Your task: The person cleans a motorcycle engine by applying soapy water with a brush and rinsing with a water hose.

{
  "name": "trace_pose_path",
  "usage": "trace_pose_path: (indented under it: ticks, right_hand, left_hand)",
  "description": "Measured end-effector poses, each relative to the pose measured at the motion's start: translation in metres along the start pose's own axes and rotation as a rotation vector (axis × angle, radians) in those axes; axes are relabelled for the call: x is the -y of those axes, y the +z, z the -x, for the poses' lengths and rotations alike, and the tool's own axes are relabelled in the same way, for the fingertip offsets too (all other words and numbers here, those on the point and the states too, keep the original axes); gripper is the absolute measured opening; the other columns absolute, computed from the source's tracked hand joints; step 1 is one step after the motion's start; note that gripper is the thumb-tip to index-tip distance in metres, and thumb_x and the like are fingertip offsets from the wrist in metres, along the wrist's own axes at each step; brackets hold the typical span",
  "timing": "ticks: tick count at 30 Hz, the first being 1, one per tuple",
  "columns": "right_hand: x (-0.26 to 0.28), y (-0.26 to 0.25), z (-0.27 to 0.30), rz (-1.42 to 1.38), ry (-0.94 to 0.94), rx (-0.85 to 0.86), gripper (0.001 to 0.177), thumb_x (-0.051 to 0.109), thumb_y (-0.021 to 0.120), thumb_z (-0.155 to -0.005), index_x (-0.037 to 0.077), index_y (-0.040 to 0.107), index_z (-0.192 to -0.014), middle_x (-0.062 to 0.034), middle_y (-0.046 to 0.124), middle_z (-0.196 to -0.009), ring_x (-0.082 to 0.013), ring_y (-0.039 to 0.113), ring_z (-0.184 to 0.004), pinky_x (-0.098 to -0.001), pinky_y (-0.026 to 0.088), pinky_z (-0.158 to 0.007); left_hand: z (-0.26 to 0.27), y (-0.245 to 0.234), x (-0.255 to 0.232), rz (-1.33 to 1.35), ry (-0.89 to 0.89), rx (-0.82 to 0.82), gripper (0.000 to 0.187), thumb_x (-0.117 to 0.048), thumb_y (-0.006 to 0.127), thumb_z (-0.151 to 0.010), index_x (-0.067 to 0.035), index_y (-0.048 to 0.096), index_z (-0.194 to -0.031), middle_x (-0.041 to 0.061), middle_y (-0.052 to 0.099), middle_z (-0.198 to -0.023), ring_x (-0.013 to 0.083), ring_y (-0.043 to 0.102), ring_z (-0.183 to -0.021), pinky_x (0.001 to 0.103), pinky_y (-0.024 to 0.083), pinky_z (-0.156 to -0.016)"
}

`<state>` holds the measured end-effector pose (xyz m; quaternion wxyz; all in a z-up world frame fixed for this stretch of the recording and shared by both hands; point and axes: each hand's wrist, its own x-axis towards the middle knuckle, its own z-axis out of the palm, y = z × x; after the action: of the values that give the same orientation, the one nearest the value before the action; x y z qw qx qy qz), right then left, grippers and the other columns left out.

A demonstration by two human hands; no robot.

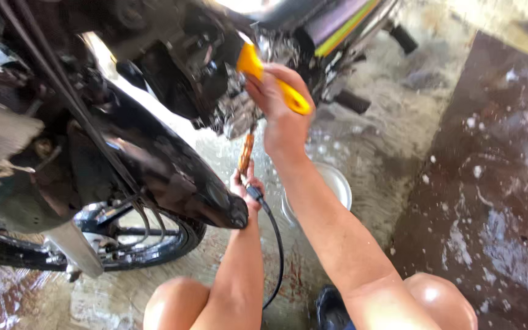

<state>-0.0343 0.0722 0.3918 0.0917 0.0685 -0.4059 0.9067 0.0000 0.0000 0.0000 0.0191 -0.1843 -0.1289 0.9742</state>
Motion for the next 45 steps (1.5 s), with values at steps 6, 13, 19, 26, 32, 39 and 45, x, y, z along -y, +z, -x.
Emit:
trace_pose_path:
  ticks: [6,13,19,26,32,39,45]
  right_hand:
    - [-0.011,0.004,-0.012,0.066,-0.128,0.034,0.013,0.005,0.07,-0.1,0.002,0.069,-0.113,-0.0117,0.071,-0.11,-0.0248,0.074,-0.097,-0.0388,0.066,-0.089]
    - [-0.011,0.005,-0.001,0.057,-0.128,0.129,0.009,0.003,0.069,-0.1,0.004,0.072,-0.108,-0.0079,0.07,-0.116,-0.0194,0.071,-0.101,-0.0361,0.065,-0.09]
    - [0.042,0.001,-0.008,0.526,-0.426,0.281,0.011,0.001,0.075,-0.103,0.005,0.074,-0.112,-0.0104,0.074,-0.11,-0.0175,0.072,-0.096,-0.0301,0.062,-0.088]
    - [0.1,0.041,-0.001,0.94,-1.018,0.813,0.022,0.0,0.081,-0.1,0.008,0.072,-0.119,-0.0158,0.069,-0.127,-0.0275,0.074,-0.109,-0.0306,0.061,-0.088]
    - [0.119,0.057,-0.006,0.926,-0.794,0.867,0.02,-0.002,0.077,-0.105,0.01,0.071,-0.12,-0.0125,0.072,-0.13,-0.0205,0.078,-0.107,-0.0281,0.063,-0.091]
    - [0.124,0.052,-0.004,0.89,-0.819,0.905,0.019,-0.001,0.081,-0.098,0.01,0.074,-0.112,-0.0118,0.075,-0.12,-0.0266,0.073,-0.124,-0.034,0.061,-0.103]
    - [0.121,0.053,0.013,0.763,-0.692,0.938,0.018,-0.001,0.079,-0.093,0.009,0.073,-0.107,-0.0102,0.074,-0.116,-0.0288,0.071,-0.118,-0.0398,0.059,-0.105]
  left_hand:
    - [0.008,0.016,0.006,0.006,0.034,-0.021,0.045,-0.042,0.053,-0.095,-0.02,0.062,-0.133,-0.001,0.07,-0.134,0.0117,0.054,-0.049,0.028,0.047,-0.046]
    - [0.006,0.012,0.002,0.011,0.042,-0.002,0.037,-0.039,0.052,-0.098,-0.019,0.062,-0.128,0.0,0.07,-0.136,0.0134,0.053,-0.049,0.028,0.047,-0.047]
    - [0.002,0.003,0.0,-0.023,0.055,0.067,0.037,-0.039,0.053,-0.1,-0.021,0.06,-0.131,0.0,0.067,-0.14,0.0135,0.055,-0.053,0.029,0.048,-0.049]
    - [0.01,-0.001,0.001,0.022,0.002,-0.004,0.042,-0.042,0.053,-0.099,-0.021,0.06,-0.135,-0.002,0.067,-0.14,0.0116,0.054,-0.052,0.03,0.049,-0.051]
    - [0.005,0.013,0.003,0.025,0.04,0.01,0.039,-0.04,0.051,-0.1,-0.02,0.06,-0.132,0.001,0.068,-0.137,0.0137,0.054,-0.049,0.029,0.049,-0.047]
    - [0.013,0.017,0.01,-0.068,0.091,-0.058,0.04,-0.041,0.05,-0.096,-0.02,0.061,-0.128,0.0,0.072,-0.132,0.0157,0.052,-0.045,0.031,0.046,-0.044]
    - [0.011,0.013,0.002,0.022,-0.015,0.039,0.046,-0.042,0.052,-0.097,-0.016,0.059,-0.134,-0.001,0.068,-0.137,0.0134,0.054,-0.051,0.03,0.048,-0.05]
